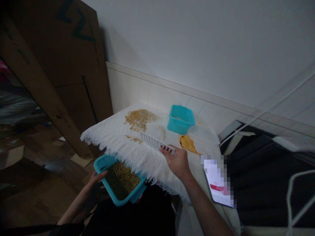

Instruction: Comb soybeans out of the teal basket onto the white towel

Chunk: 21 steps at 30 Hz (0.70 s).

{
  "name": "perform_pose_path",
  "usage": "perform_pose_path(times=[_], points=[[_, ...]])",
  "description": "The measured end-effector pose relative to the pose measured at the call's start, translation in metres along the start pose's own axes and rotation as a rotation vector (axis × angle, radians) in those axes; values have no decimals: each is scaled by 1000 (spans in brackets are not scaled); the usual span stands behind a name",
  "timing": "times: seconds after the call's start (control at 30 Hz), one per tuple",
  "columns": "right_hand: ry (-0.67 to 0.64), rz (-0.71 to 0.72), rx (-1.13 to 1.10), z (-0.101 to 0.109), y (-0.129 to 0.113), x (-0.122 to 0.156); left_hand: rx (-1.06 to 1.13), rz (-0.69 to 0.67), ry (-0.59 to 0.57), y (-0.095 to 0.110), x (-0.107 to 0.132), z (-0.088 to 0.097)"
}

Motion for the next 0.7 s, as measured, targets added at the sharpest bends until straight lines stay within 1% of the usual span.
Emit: perform_pose_path(times=[0.23, 0.4, 0.57, 0.63, 0.7], points=[[10, -14, -18, 0, -4, 4, 29, 18, 23, 2, 2, -4], [-2, -15, -17, -2, -5, 5, 20, -33, -20, 1, 1, 0], [-3, -3, -39, -7, -7, 1, 33, -9, -16, 3, 1, 2], [-18, 1, -41, -6, -10, -2, 37, -7, -31, 5, 2, 1], [-48, 9, -28, -4, -13, -4, 34, -3, -21, 7, 4, -1]])
Point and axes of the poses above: each hand's wrist, its own x-axis away from the middle knuckle, its own z-axis out of the back of the hand, y = z × x, the point moved 1 cm from there along -x, towards the middle knuckle, and after that the axes turned 10 degrees about x, right-handed, at the moved point
